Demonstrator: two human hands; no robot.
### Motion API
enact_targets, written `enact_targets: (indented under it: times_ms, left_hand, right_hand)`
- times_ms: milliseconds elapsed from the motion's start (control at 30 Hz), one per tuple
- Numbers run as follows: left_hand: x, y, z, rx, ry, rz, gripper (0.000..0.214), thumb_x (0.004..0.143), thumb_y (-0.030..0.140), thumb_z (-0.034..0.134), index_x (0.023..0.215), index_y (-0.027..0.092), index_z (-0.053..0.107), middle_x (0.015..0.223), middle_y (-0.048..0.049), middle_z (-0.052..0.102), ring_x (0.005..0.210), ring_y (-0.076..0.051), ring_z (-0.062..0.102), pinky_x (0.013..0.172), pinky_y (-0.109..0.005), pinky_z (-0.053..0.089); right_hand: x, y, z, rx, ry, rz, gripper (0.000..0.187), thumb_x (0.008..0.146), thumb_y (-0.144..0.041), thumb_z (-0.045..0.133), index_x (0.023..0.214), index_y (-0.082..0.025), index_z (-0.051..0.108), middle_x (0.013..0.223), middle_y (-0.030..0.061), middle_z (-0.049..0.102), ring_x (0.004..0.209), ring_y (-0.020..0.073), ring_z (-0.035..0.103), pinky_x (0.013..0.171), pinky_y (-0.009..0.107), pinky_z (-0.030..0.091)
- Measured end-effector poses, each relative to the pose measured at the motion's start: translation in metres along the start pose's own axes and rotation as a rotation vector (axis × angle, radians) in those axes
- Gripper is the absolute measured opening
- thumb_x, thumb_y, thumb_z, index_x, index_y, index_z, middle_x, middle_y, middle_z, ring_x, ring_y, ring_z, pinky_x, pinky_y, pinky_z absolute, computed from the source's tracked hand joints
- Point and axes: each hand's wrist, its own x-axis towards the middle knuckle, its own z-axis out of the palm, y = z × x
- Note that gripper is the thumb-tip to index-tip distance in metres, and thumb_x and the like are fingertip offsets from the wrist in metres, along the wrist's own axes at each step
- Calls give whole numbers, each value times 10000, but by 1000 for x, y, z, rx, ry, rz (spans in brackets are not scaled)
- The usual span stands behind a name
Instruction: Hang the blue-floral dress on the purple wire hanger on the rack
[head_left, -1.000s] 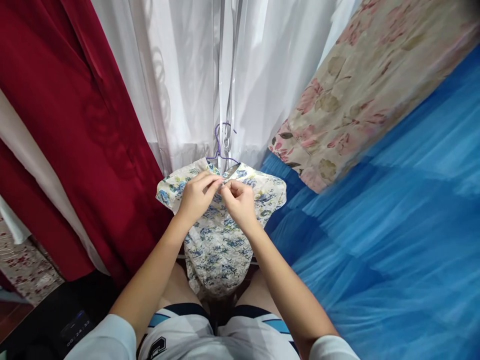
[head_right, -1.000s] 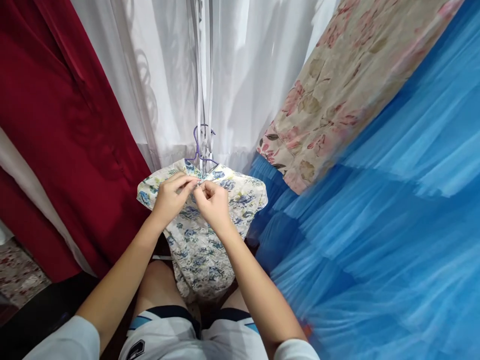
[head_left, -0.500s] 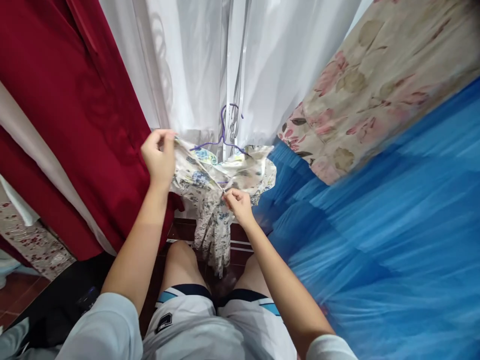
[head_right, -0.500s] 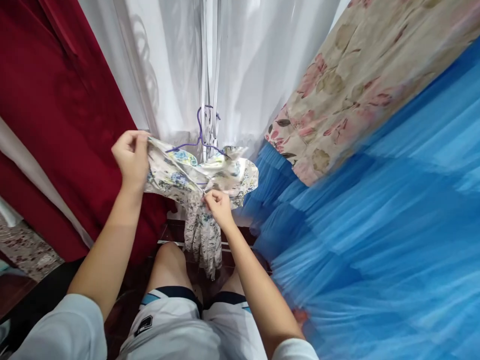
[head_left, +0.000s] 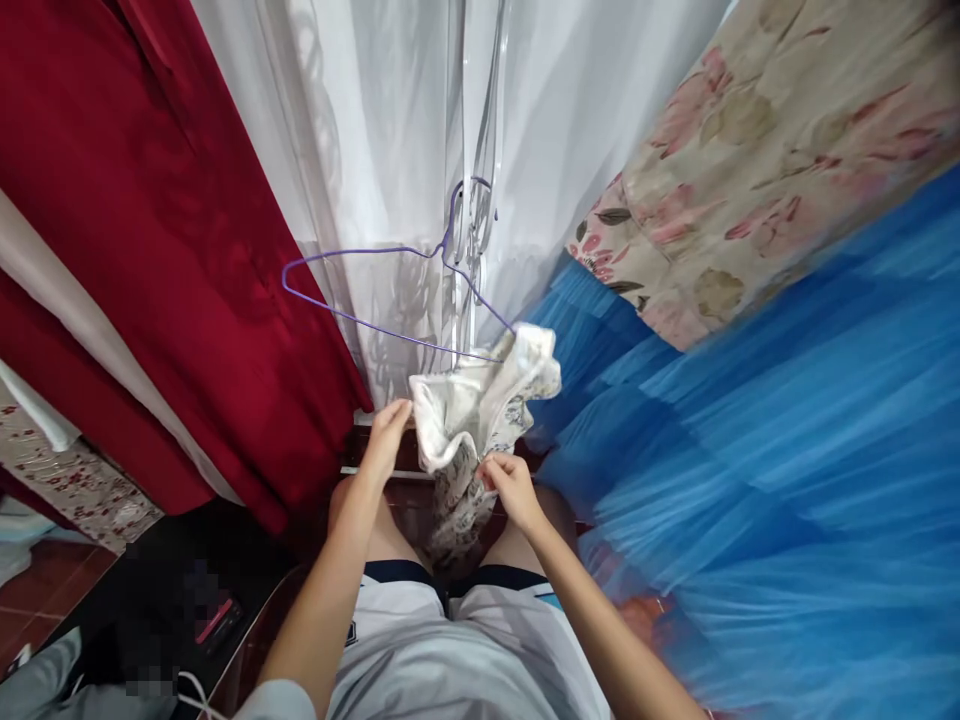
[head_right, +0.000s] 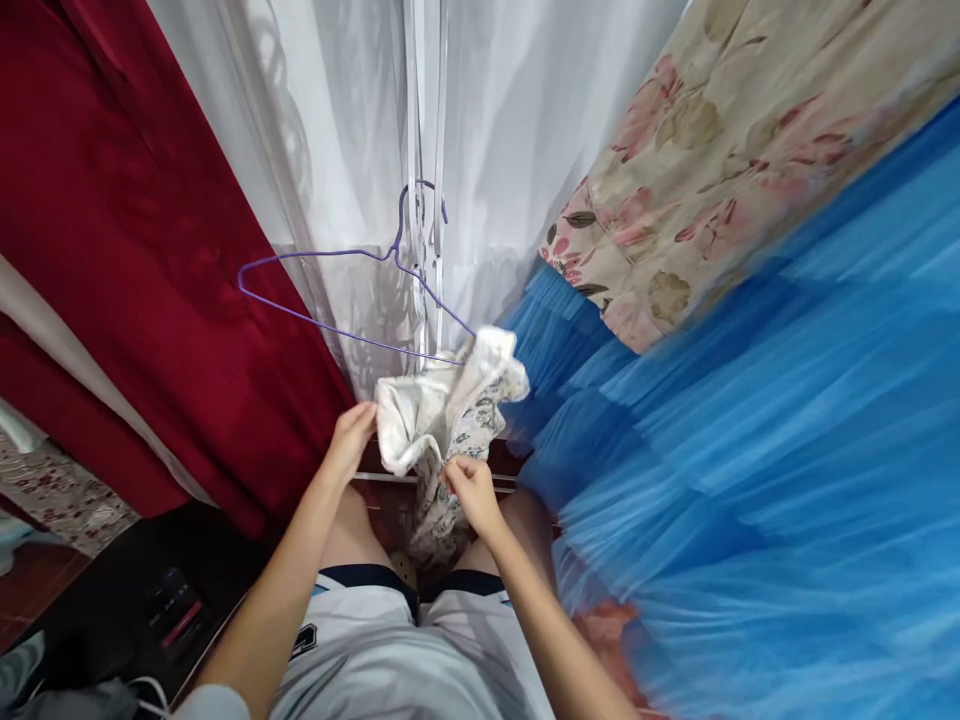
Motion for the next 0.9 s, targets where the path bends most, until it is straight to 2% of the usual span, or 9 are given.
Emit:
enact_targets:
  times_ms: [100, 167, 267, 367, 533, 600, 700, 767, 900]
  left_hand:
    - [-39, 0, 23, -121, -108, -20, 386, 785, 537, 685, 761, 179, 542, 791, -26, 575, 760, -168, 577, 723, -301, 475]
    - [-64, 3, 38, -191, -207, -17, 383, 850, 541, 618, 748, 192, 500, 813, -27, 546, 758, -166, 562, 709, -300, 468]
    - [-93, 7, 56, -17, -425, 47, 295, 915, 436, 581, 750, 190, 580, 835, -52, 558, 806, -186, 563, 763, -318, 458]
    - [-104, 7, 63, 234, -519, 90, 211, 945, 383, 550, 945, 219, 683, 956, -80, 625, 964, -229, 592, 907, -356, 439]
    - [-99, -5, 45, 166, -463, -21, 531, 960, 433, 511, 1456, 293, 383, 1226, -92, 605, 1231, -242, 522, 1097, -399, 330]
    - [-98, -16, 33, 150, -636, -193, 497, 922, 458, 570, 1376, 269, 500, 1209, -87, 617, 1197, -250, 542, 1063, -381, 364]
    - [-102, -31, 20, 247, -862, -389, 324, 877, 478, 625, 993, 184, 695, 919, -55, 651, 906, -218, 601, 864, -325, 451]
    - [-104, -34, 16, 332, -794, -332, 322, 864, 478, 639, 831, 159, 672, 801, -33, 615, 791, -187, 558, 756, -289, 438]
    - [-100, -9, 16, 229, -623, -194, 282, 874, 452, 630, 906, 173, 648, 836, -28, 612, 778, -169, 535, 706, -258, 420]
  right_hand:
    - [-12, 5, -7, -95, 19, 4, 184, 760, -279, 606, 594, -199, 613, 574, -4, 563, 555, 171, 493, 555, 292, 397]
    - [-21, -4, -11, -136, 11, -47, 129, 719, -285, 693, 820, -204, 689, 816, 31, 664, 756, 225, 585, 716, 342, 476]
    - [-37, -26, -13, -105, -282, -72, 524, 667, -313, 801, 1161, -232, 646, 1075, 56, 658, 1025, 297, 590, 939, 413, 470]
    - [-51, -44, -11, 34, -521, 60, 494, 763, -395, 759, 1211, -238, 624, 1080, 59, 660, 1034, 295, 603, 939, 423, 488]
    - [-62, -65, -20, 139, -367, 180, 328, 893, -474, 613, 1121, -245, 671, 1003, 41, 683, 928, 239, 626, 900, 387, 499]
    - [-59, -77, -38, 76, -391, 196, 285, 869, -475, 644, 959, -213, 713, 807, 20, 670, 717, 199, 602, 704, 326, 510]
    - [-46, -101, -77, -75, -370, 146, 294, 827, -439, 695, 708, -170, 698, 606, -1, 590, 527, 138, 483, 509, 264, 382]
    - [-28, -117, -105, -116, -271, 62, 238, 775, -399, 744, 732, -167, 718, 653, 17, 630, 560, 149, 510, 525, 268, 378]
    - [33, -143, -143, -80, 1, -31, 215, 687, -370, 791, 675, -182, 689, 579, 12, 595, 511, 155, 505, 490, 277, 361]
